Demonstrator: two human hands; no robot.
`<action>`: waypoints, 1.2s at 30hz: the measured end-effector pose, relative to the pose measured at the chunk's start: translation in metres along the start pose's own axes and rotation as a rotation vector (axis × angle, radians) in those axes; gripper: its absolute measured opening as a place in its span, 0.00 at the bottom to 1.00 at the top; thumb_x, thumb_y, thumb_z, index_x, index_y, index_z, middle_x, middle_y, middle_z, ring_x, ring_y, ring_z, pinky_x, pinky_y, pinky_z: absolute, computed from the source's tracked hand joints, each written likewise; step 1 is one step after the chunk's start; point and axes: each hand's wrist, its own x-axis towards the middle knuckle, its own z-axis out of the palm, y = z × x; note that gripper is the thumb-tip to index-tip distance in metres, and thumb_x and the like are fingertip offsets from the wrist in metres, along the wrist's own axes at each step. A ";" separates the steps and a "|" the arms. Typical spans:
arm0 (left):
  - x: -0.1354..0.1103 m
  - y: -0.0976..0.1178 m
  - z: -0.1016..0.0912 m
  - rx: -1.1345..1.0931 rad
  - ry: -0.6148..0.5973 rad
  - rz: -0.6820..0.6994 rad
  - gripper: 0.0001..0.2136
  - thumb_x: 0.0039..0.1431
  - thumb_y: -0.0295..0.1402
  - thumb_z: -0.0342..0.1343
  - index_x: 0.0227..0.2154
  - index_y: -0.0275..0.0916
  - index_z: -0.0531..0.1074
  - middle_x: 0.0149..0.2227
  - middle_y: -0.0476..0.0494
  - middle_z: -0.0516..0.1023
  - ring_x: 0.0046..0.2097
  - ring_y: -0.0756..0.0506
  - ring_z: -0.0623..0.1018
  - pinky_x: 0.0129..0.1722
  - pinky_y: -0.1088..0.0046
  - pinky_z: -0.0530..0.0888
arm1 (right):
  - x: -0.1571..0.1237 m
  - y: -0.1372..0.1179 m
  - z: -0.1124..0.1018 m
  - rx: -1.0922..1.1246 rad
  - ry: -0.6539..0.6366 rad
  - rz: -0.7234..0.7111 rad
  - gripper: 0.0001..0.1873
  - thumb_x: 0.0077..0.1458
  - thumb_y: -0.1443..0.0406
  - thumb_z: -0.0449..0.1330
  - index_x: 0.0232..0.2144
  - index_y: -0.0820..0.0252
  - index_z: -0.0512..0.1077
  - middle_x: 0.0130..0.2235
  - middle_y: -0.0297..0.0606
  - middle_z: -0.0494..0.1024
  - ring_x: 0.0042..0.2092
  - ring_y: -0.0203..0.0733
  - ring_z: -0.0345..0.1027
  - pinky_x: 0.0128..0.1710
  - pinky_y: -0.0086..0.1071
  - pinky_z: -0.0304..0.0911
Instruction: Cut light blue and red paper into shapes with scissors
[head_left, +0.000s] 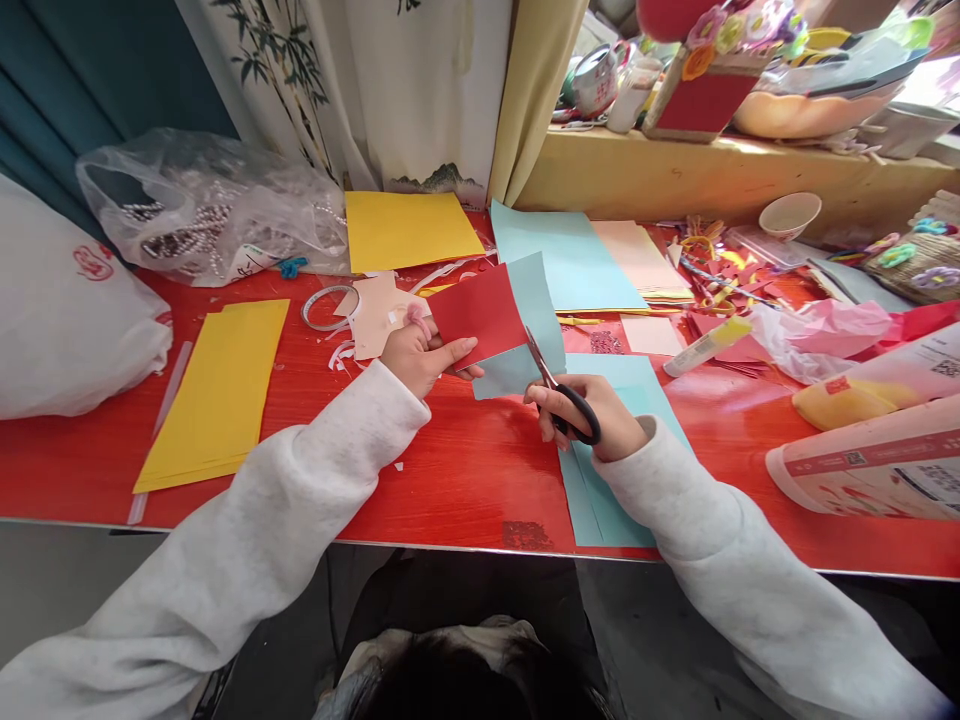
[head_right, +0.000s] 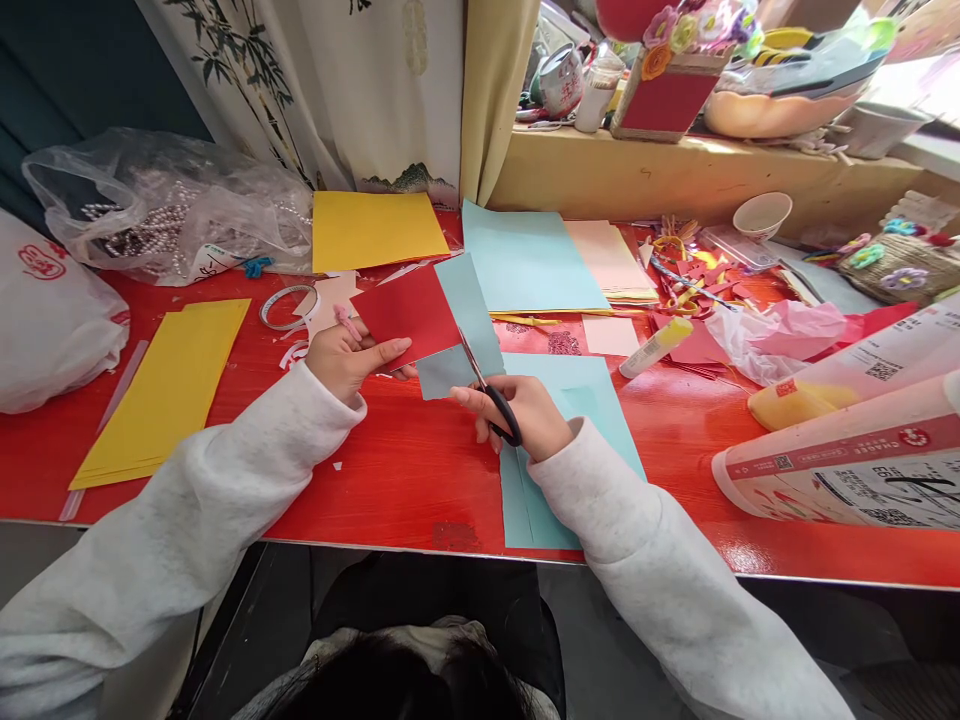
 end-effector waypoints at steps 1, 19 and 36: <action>0.000 0.000 0.000 0.000 0.000 0.005 0.13 0.41 0.35 0.63 0.28 0.31 0.73 0.19 0.49 0.75 0.22 0.50 0.75 0.29 0.74 0.77 | 0.000 0.000 0.000 0.002 0.001 0.000 0.20 0.46 0.50 0.59 0.23 0.63 0.68 0.14 0.31 0.68 0.13 0.29 0.56 0.14 0.25 0.49; 0.002 -0.002 -0.001 -0.056 -0.012 -0.008 0.11 0.41 0.33 0.63 0.25 0.31 0.70 0.19 0.49 0.75 0.22 0.50 0.76 0.27 0.75 0.76 | 0.002 0.003 0.002 0.034 0.019 0.027 0.20 0.40 0.51 0.63 0.21 0.61 0.65 0.12 0.30 0.66 0.12 0.30 0.55 0.12 0.25 0.50; 0.000 0.001 -0.002 0.027 -0.022 -0.006 0.09 0.42 0.33 0.62 0.24 0.32 0.71 0.16 0.51 0.73 0.19 0.52 0.72 0.23 0.76 0.74 | 0.001 0.005 0.001 0.079 -0.038 -0.005 0.22 0.45 0.48 0.58 0.26 0.64 0.68 0.14 0.31 0.67 0.12 0.30 0.56 0.12 0.24 0.48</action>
